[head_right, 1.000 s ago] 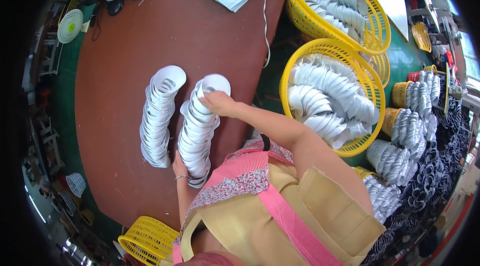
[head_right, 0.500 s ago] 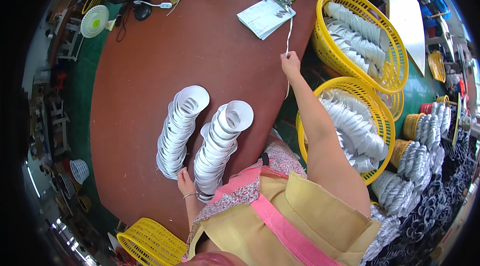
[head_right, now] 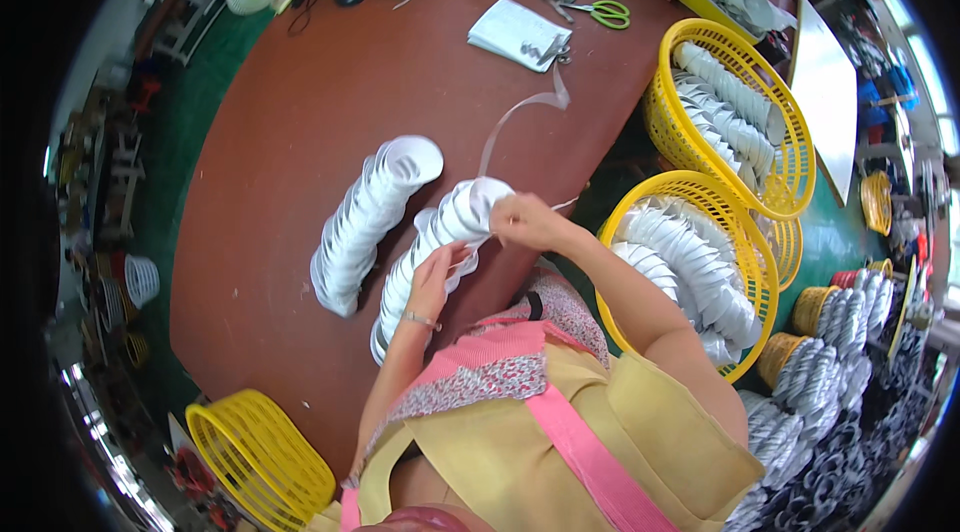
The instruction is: Tying stacks of white shoe components together with string and placing them in baskets.
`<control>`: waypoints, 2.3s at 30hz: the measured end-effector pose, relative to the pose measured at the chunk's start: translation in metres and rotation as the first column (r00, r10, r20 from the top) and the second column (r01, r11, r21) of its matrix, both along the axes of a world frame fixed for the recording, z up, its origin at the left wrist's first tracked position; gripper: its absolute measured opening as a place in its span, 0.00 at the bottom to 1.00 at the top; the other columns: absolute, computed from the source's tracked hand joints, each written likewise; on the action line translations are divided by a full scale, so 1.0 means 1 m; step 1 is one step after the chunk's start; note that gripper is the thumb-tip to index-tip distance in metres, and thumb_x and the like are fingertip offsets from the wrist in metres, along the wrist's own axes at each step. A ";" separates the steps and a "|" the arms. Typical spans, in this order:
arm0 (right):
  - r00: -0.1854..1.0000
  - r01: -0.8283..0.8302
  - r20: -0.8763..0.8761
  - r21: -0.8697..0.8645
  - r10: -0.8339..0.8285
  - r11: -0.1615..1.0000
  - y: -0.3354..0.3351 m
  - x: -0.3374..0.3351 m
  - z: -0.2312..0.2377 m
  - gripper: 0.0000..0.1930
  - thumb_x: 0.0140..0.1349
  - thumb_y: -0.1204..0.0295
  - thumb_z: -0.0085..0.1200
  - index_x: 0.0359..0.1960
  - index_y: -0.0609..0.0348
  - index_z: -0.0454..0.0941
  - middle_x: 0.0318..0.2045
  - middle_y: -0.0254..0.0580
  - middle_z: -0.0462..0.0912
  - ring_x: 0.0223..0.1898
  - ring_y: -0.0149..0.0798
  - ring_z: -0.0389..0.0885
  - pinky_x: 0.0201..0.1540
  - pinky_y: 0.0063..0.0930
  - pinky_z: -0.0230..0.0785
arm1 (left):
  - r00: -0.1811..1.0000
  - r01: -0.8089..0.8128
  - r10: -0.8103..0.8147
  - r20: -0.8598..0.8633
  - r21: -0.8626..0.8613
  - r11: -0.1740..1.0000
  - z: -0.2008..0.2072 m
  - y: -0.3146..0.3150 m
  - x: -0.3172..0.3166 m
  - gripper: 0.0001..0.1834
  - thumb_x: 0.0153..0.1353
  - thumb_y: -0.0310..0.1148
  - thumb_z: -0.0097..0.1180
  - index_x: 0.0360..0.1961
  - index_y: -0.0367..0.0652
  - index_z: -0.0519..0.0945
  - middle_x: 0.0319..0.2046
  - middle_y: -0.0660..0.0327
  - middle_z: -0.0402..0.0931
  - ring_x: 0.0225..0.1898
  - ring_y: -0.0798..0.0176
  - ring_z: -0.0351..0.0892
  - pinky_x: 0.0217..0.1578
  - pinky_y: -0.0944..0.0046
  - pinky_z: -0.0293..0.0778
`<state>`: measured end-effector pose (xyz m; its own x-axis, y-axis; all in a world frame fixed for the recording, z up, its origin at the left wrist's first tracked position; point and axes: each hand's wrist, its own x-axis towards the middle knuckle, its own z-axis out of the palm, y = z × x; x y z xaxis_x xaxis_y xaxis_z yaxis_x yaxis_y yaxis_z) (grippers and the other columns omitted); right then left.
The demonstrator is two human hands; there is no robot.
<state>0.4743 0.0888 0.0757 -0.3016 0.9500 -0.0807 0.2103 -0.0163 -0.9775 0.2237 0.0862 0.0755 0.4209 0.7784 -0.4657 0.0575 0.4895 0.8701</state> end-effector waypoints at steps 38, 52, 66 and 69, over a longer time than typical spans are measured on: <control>0.751 0.581 0.167 0.293 -0.639 0.759 -0.007 0.023 0.124 0.12 0.70 0.67 0.48 0.39 0.59 0.82 0.20 0.27 0.70 0.19 0.21 0.62 0.22 0.18 0.54 | 0.463 0.108 0.473 -0.750 0.577 0.810 -0.047 -0.138 -0.178 0.52 0.45 0.48 0.72 0.68 0.39 0.60 0.64 0.47 0.64 0.68 0.43 0.59 0.67 0.46 0.54; 0.972 0.021 0.223 -0.401 0.076 0.916 0.041 -0.102 -0.063 0.29 0.52 0.54 0.70 0.45 0.70 0.80 0.40 0.45 0.83 0.42 0.38 0.81 0.46 0.32 0.72 | 0.394 0.415 0.185 -0.900 0.354 0.838 -0.058 -0.093 -0.186 0.56 0.38 0.38 0.75 0.70 0.51 0.58 0.65 0.56 0.64 0.68 0.51 0.61 0.68 0.46 0.55; 0.763 -0.198 0.610 -0.094 0.213 0.976 0.025 -0.112 -0.063 0.55 0.34 0.47 0.76 0.62 0.68 0.64 0.55 0.63 0.74 0.56 0.60 0.74 0.54 0.45 0.72 | 0.387 0.533 0.092 -0.918 0.304 0.790 -0.042 -0.011 -0.088 0.62 0.37 0.50 0.76 0.72 0.54 0.53 0.71 0.61 0.56 0.71 0.49 0.54 0.68 0.31 0.42; 0.823 -0.186 0.549 0.016 0.146 0.982 0.038 -0.092 -0.056 0.50 0.35 0.48 0.76 0.59 0.65 0.69 0.50 0.59 0.78 0.52 0.58 0.78 0.52 0.44 0.73 | 0.365 0.509 0.081 -0.927 0.272 0.817 -0.045 -0.010 -0.093 0.60 0.37 0.52 0.76 0.72 0.55 0.55 0.70 0.63 0.57 0.71 0.50 0.55 0.67 0.29 0.42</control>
